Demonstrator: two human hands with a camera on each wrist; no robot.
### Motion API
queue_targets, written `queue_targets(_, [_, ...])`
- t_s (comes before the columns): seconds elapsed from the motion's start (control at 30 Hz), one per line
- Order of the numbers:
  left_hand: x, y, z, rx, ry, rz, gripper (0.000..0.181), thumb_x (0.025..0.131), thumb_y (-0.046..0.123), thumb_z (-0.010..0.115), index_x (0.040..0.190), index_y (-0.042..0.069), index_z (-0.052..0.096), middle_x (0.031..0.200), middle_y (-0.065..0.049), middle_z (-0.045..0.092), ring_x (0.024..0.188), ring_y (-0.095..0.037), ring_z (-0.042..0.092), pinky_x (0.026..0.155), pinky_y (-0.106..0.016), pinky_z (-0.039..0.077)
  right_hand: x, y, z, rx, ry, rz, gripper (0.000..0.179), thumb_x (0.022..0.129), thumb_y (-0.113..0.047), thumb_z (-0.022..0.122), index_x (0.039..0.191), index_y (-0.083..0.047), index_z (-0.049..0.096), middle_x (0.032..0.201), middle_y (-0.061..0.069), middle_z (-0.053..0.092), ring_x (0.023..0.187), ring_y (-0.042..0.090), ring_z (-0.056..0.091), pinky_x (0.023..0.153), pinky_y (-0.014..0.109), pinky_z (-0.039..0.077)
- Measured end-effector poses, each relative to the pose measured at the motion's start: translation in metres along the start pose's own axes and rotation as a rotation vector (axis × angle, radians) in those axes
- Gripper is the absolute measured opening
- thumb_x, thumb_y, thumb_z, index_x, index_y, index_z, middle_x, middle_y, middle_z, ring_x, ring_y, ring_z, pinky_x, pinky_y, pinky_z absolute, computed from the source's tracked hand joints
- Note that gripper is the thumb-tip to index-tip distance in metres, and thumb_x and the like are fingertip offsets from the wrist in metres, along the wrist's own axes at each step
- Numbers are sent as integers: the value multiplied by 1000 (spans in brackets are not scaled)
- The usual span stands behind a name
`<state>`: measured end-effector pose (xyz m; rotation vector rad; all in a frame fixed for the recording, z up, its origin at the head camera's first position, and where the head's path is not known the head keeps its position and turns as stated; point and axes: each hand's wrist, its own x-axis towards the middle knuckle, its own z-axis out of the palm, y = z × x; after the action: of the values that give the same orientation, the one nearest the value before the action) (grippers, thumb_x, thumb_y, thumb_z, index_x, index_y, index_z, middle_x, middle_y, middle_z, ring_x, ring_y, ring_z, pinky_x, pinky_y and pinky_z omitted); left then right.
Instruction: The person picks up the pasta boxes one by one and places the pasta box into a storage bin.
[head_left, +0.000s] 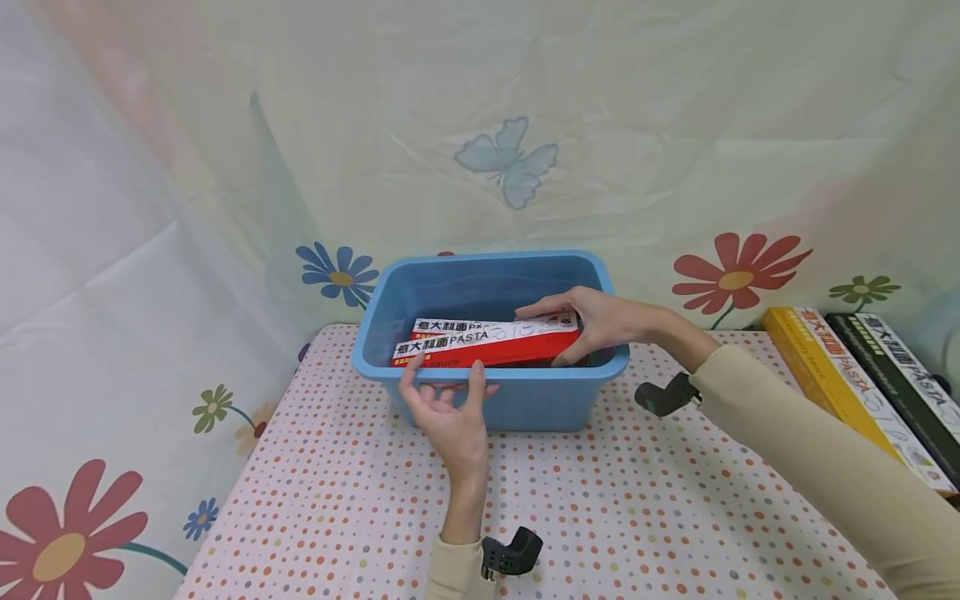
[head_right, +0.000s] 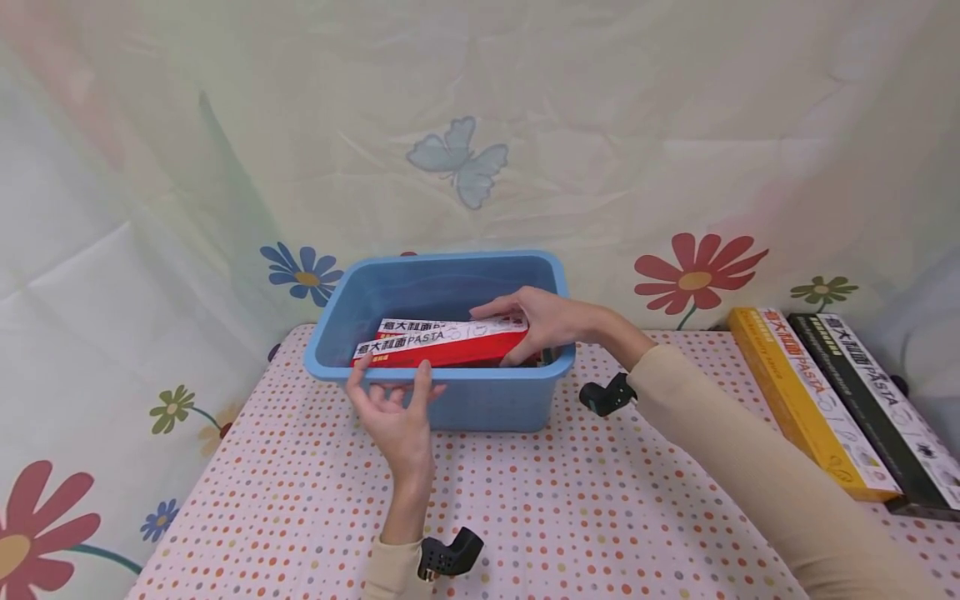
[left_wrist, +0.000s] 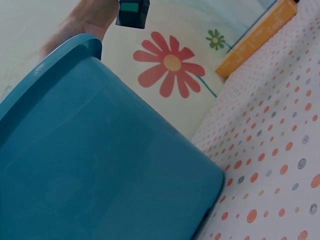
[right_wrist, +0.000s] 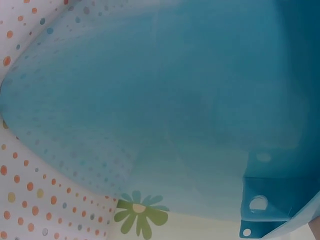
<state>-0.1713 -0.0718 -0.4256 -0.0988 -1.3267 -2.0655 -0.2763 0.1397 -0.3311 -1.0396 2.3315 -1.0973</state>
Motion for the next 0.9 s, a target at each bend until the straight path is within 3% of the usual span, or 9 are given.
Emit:
queue_targets(0.27, [0, 1, 1, -7, -18, -7, 73, 93, 2, 78, 149, 7, 31, 136, -38, 47, 90, -25, 68, 71, -45, 69, -2, 1, -2, 125, 25, -52, 74, 87, 3, 81, 152, 9, 46, 153, 25, 52, 144, 42, 48, 118, 67, 39])
queue_targets(0.43, [0, 1, 0, -3, -22, -3, 76, 93, 1, 78, 150, 2, 29, 134, -40, 47, 89, -25, 69, 71, -45, 69, -13, 2, -2, 205, 122, -95, 74, 91, 0, 79, 156, 3, 43, 156, 21, 50, 145, 39, 47, 115, 41, 51])
queue_targets(0.53, [0, 1, -1, 0, -19, 0, 75, 93, 2, 78, 150, 3, 29, 134, -40, 47, 90, -26, 69, 71, -45, 69, -23, 0, -3, 220, 180, -106, 74, 93, -1, 78, 158, -1, 43, 158, 19, 49, 146, 39, 45, 111, 25, 52])
queue_targets(0.63, [1, 1, -1, 5, -11, -1, 73, 93, 2, 78, 149, 6, 31, 134, -39, 48, 90, -26, 69, 71, -45, 69, -40, -2, -4, 220, 254, -116, 71, 94, -1, 76, 157, -2, 44, 158, 20, 48, 145, 36, 47, 107, 24, 54])
queue_targets(0.73, [1, 1, -1, 10, -6, -5, 73, 93, 2, 78, 149, 7, 32, 134, -38, 48, 90, -26, 69, 71, -45, 69, -62, 0, -5, 212, 343, -123, 69, 95, 2, 74, 157, -4, 45, 157, 18, 50, 143, 25, 51, 104, 26, 57])
queue_targets(0.9, [1, 1, -1, 13, -8, -3, 73, 93, 2, 78, 149, 7, 32, 134, -38, 48, 91, -26, 70, 71, -45, 69, -110, 15, -4, 144, 503, -93, 70, 94, 5, 73, 157, -7, 46, 153, -1, 57, 135, 3, 56, 98, 21, 58])
